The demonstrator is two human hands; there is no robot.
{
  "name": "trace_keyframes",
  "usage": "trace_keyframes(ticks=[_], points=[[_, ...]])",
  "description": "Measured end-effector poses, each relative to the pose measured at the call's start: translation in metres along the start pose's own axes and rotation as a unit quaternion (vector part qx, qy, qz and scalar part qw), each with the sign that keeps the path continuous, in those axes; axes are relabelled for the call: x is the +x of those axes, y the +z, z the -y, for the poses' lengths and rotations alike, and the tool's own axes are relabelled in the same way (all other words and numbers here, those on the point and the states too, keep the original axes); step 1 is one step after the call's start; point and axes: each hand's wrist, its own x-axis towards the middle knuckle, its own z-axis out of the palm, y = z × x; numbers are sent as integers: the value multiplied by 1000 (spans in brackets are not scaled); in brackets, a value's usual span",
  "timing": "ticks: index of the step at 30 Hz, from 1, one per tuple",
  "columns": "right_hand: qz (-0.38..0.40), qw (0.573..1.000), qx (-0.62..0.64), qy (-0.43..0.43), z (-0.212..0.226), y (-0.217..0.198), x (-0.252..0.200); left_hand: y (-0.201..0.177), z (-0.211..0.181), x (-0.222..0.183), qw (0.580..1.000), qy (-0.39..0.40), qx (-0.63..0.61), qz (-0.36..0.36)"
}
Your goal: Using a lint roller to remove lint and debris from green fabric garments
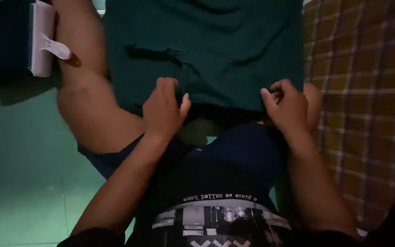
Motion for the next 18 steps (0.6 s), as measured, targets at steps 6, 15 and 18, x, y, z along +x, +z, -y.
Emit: trace_keyframes(ticks=[6, 15, 18], points=[[-13, 998, -18, -57, 9, 6, 1, 26, 7, 0, 994, 61, 88, -15], [-41, 996, -47, -61, 16, 16, -9, 44, 0, -4, 986, -17, 165, -30], [-49, 995, -48, -74, 14, 14, -8, 23, -9, -4, 1000, -16, 19, -16]])
